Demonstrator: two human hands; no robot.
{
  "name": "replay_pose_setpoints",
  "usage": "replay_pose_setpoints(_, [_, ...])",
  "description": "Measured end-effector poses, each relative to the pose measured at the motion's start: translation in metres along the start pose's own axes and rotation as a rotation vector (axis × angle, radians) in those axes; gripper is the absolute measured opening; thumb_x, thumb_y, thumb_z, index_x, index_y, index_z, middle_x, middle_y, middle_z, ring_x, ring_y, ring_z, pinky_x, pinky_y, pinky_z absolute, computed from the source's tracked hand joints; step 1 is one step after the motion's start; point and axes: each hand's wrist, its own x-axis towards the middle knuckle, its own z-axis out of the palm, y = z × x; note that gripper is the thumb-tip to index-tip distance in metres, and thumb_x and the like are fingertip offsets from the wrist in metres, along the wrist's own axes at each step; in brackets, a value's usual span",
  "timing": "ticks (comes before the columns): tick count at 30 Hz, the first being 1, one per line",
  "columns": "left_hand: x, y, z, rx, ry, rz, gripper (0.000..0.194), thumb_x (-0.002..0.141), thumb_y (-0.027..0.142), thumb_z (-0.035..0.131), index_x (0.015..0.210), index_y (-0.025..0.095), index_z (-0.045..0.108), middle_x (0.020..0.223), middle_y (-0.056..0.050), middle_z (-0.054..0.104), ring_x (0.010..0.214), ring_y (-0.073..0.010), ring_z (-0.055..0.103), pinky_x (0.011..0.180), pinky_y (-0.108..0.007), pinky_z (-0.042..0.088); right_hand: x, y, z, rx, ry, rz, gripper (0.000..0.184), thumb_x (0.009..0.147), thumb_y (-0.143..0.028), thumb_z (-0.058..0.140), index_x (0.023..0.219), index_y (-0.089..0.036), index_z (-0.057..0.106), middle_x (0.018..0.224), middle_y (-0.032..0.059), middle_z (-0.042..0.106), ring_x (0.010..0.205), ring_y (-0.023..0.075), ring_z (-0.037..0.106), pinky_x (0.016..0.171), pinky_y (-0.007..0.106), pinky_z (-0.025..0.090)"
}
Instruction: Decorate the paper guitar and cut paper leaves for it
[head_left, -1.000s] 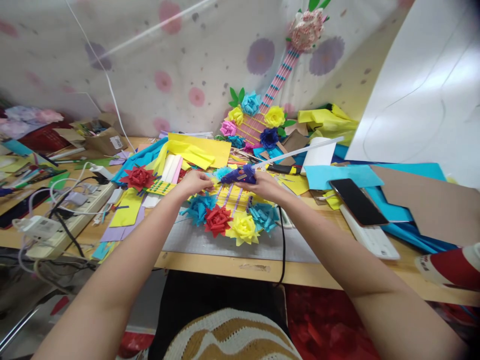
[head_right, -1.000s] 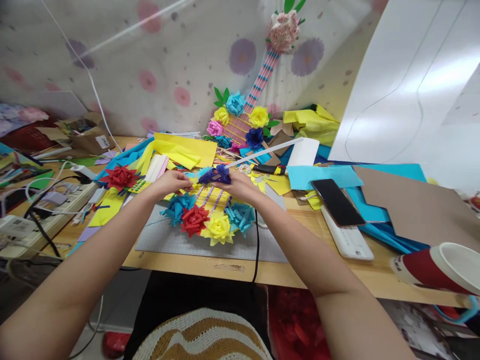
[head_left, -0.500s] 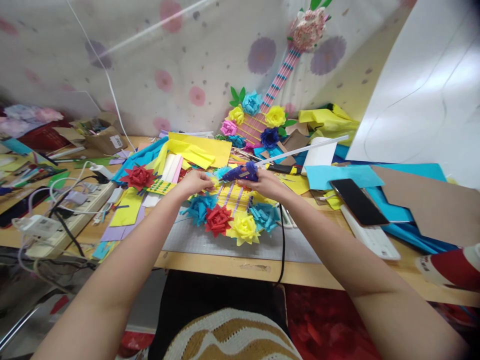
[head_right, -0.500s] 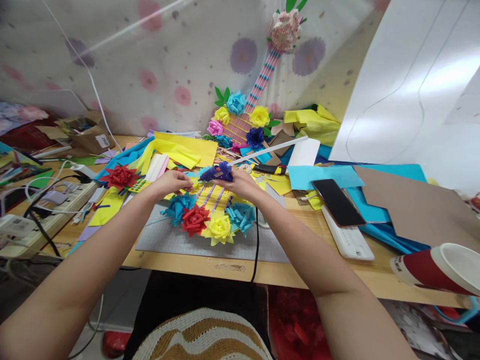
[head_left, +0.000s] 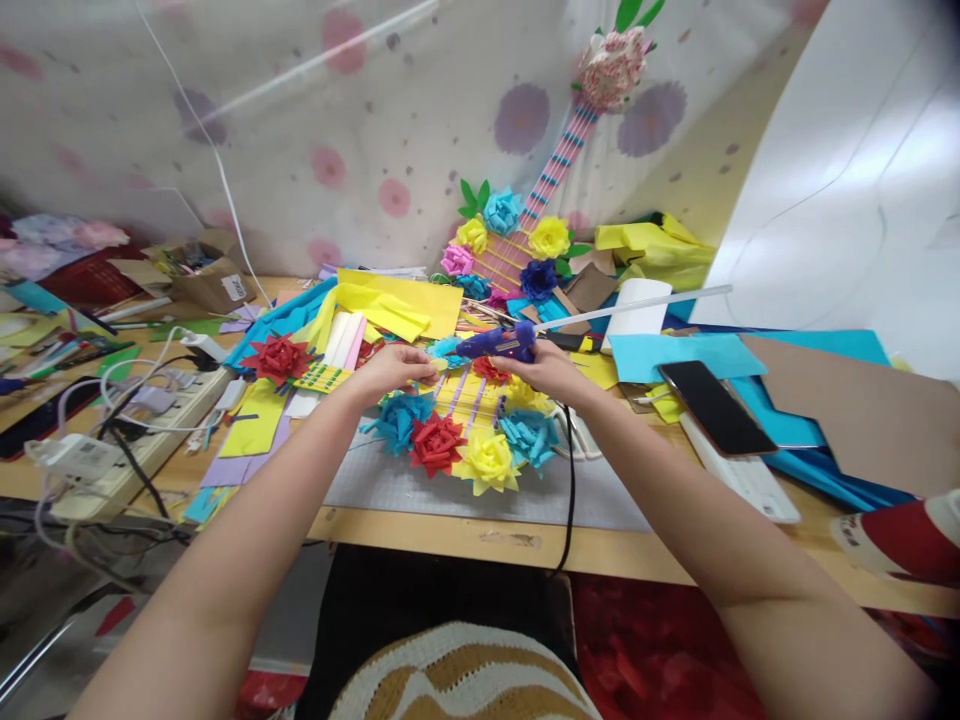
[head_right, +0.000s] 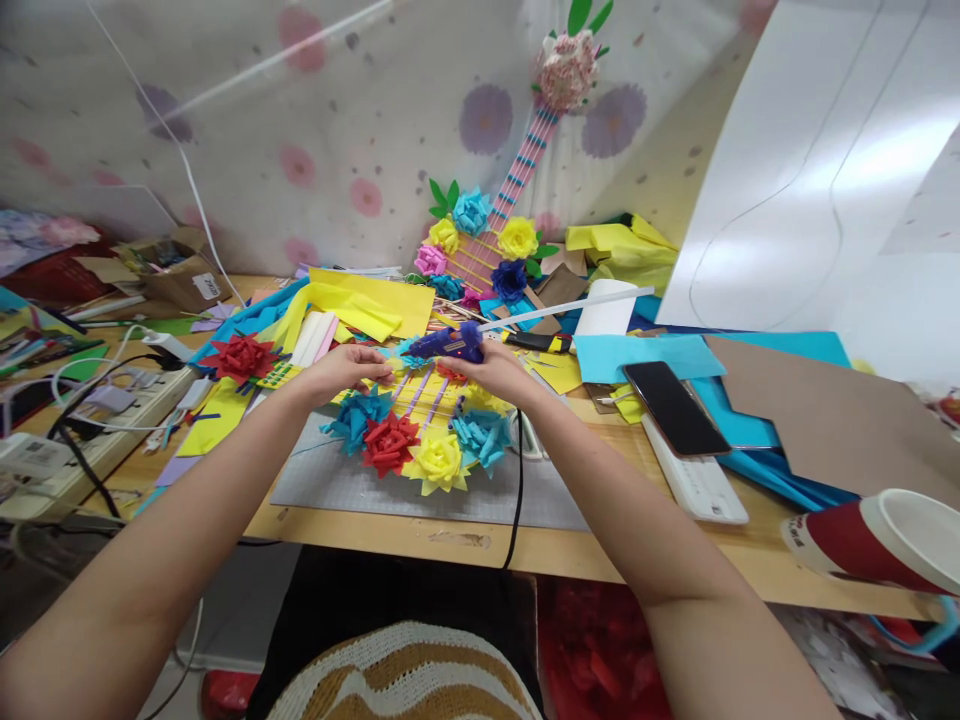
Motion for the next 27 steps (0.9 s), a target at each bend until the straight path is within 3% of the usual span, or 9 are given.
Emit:
replay_pose_setpoints(3, [0.001,0.001,0.003,-0.027,0.022,-0.01,0.034,0.056,0.046,0.07,0.069,0.016,0.063,0.078,-0.006,0.069,0.072,-0.0139,0.061,0.055,-0.021,0.04,-0.007,0.004,-0.01,0.084,0.0,0.107,0.05,0.064,-0.062,0.059,0.081,-0.015,0.064,0.056,-0.0004,0.052,0.05,0.0096,0.044,0.048,0.023,0.037])
replay_pose_setpoints(6, [0.003,0.003,0.007,-0.039,0.02,-0.02,0.035,0.055,0.047,0.071,0.069,0.016,0.063,0.079,-0.006,0.069,0.073,-0.0147,0.061,0.056,-0.022,0.04,-0.012,0.006,-0.016,0.102,0.0,0.111,0.05,0.061,-0.062,0.06,0.077,-0.014,0.063,0.053,-0.0018,0.048,0.047,0.0078,0.039,0.046,0.023,0.035])
replay_pose_setpoints(21, [0.001,0.013,0.011,-0.082,-0.024,-0.047,0.035,0.055,0.045,0.072,0.07,0.015,0.063,0.079,-0.006,0.068,0.073,-0.0138,0.061,0.057,-0.023,0.039,-0.01,0.012,-0.012,-0.037,-0.002,0.013,0.05,0.064,-0.06,0.059,0.087,-0.018,0.068,0.08,0.0042,0.065,0.076,0.0184,0.058,0.069,0.028,0.046])
replay_pose_setpoints(27, [0.0,0.014,0.01,-0.204,-0.022,-0.09,0.032,0.054,0.04,0.075,0.07,0.015,0.063,0.076,-0.004,0.068,0.073,-0.0128,0.061,0.054,-0.02,0.038,-0.01,0.012,-0.014,-0.031,-0.031,-0.001,0.048,0.064,-0.059,0.06,0.085,-0.017,0.068,0.078,0.0025,0.065,0.074,0.0168,0.057,0.068,0.027,0.045])
